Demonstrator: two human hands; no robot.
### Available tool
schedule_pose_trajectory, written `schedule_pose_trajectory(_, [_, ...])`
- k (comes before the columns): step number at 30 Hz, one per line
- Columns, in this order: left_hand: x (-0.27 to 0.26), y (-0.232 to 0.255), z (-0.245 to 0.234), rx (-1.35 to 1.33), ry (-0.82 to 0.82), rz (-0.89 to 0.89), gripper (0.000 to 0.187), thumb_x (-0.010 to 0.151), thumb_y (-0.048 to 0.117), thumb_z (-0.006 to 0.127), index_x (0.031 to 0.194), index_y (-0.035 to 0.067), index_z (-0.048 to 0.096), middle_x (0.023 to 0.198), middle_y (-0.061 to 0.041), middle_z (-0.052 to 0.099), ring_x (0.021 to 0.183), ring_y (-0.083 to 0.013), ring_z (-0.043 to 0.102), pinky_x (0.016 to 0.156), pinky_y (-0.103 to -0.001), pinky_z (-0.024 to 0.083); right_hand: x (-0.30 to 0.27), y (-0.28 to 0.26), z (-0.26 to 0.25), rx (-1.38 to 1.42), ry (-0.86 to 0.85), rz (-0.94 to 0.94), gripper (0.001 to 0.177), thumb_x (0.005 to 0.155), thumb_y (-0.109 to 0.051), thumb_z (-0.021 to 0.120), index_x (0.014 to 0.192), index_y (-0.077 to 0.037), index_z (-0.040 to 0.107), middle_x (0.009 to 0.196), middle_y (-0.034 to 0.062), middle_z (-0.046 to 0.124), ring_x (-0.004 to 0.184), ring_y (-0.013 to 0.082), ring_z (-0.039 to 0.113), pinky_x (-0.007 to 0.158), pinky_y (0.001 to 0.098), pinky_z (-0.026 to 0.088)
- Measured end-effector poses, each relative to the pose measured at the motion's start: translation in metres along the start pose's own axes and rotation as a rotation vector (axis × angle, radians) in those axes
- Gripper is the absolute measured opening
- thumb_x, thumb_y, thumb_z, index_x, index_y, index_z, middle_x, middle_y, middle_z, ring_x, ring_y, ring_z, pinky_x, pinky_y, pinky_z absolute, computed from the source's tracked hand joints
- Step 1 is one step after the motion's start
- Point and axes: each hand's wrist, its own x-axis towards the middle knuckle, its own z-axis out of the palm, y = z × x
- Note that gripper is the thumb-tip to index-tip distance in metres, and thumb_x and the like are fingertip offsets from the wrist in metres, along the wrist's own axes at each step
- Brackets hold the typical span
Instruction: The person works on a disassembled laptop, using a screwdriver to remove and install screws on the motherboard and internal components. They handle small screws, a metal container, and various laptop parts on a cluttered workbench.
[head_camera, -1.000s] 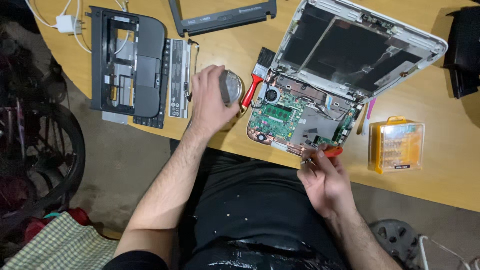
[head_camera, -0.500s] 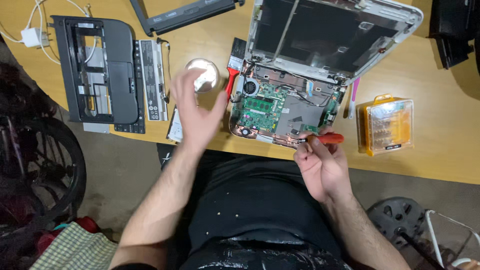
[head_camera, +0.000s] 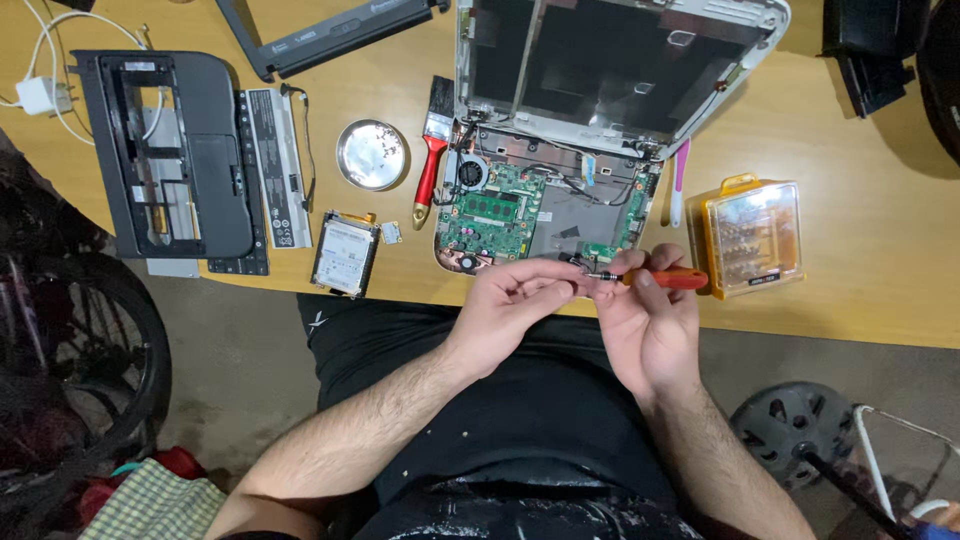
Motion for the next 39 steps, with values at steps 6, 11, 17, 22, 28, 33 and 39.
schedule_pose_trajectory(6, [0.002,-0.012,0.0,0.012,-0.034,0.048,0.027,0.112,0.0,0.086,0.139,-0.003,0.088,0.126,-0.019,0.092,0.125,-0.0177,0.084,0.113,-0.037,0.071,0.0,-0.001,-0.001,-0.048,-0.034,-0.036,0.022,0.121,-0.003,0.062,0.134,-0.018,0.052,0.126,0.0237,0.082,0.102,0.0287,0.085,0.106,0.0522,0.069])
schedule_pose_trajectory(11, [0.006,-0.018,0.0,-0.004,-0.016,0.064,0.025,0.114,0.0,0.085,0.138,-0.005,0.088,0.124,-0.023,0.092,0.12,-0.0256,0.088,0.105,-0.04,0.076,-0.002,-0.003,0.016,-0.079,-0.036,-0.049,0.024,0.118,-0.004,0.066,0.131,-0.018,0.052,0.119,0.0212,0.081,0.101,0.0282,0.082,0.1,0.0474,0.068])
schedule_pose_trajectory(17, [0.006,-0.02,0.0,-0.012,0.007,0.084,0.023,0.113,0.001,0.087,0.134,-0.008,0.088,0.119,-0.025,0.092,0.113,-0.027,0.09,0.098,-0.042,0.079,-0.005,-0.002,0.021,-0.107,-0.032,-0.061,0.029,0.115,-0.002,0.071,0.13,-0.018,0.051,0.117,0.0214,0.08,0.1,0.0282,0.08,0.095,0.0448,0.064])
schedule_pose_trajectory(22, [0.004,-0.017,0.0,-0.001,0.011,0.107,0.019,0.113,0.001,0.087,0.13,-0.009,0.088,0.115,-0.026,0.092,0.111,-0.0283,0.089,0.096,-0.045,0.08,-0.007,-0.001,0.022,-0.128,-0.053,-0.075,0.03,0.114,-0.002,0.07,0.131,-0.02,0.052,0.116,0.0195,0.081,0.103,0.027,0.081,0.095,0.0443,0.067])
schedule_pose_trajectory(28, [0.002,-0.019,0.0,-0.035,-0.002,0.11,0.015,0.113,-0.002,0.085,0.127,-0.009,0.088,0.114,-0.026,0.092,0.109,-0.0278,0.089,0.095,-0.047,0.08,-0.011,-0.007,0.024,-0.173,-0.068,-0.121,0.035,0.112,-0.002,0.074,0.132,-0.019,0.05,0.115,0.0211,0.081,0.102,0.0278,0.082,0.095,0.0431,0.07])
schedule_pose_trajectory(33, [-0.003,-0.023,-0.003,-0.017,-0.068,0.114,0.014,0.112,-0.005,0.085,0.126,-0.009,0.088,0.119,-0.026,0.092,0.118,-0.0269,0.087,0.099,-0.048,0.08,-0.018,-0.009,0.029,-0.522,-0.113,-0.429,0.043,0.111,0.001,0.077,0.132,-0.014,0.042,0.103,0.0304,0.078,0.082,0.0319,0.084,0.08,0.0381,0.07])
schedule_pose_trajectory(39, [-0.008,-0.024,-0.002,-0.035,-0.135,0.088,0.014,0.113,-0.005,0.084,0.127,-0.005,0.088,0.124,-0.022,0.092,0.12,-0.0234,0.085,0.101,-0.046,0.079,-0.029,-0.021,0.051,-0.706,-0.152,-0.59,0.047,0.111,-0.005,0.081,0.125,-0.011,0.037,0.105,0.0345,0.082,0.073,0.0313,0.083,0.068,0.0321,0.066])
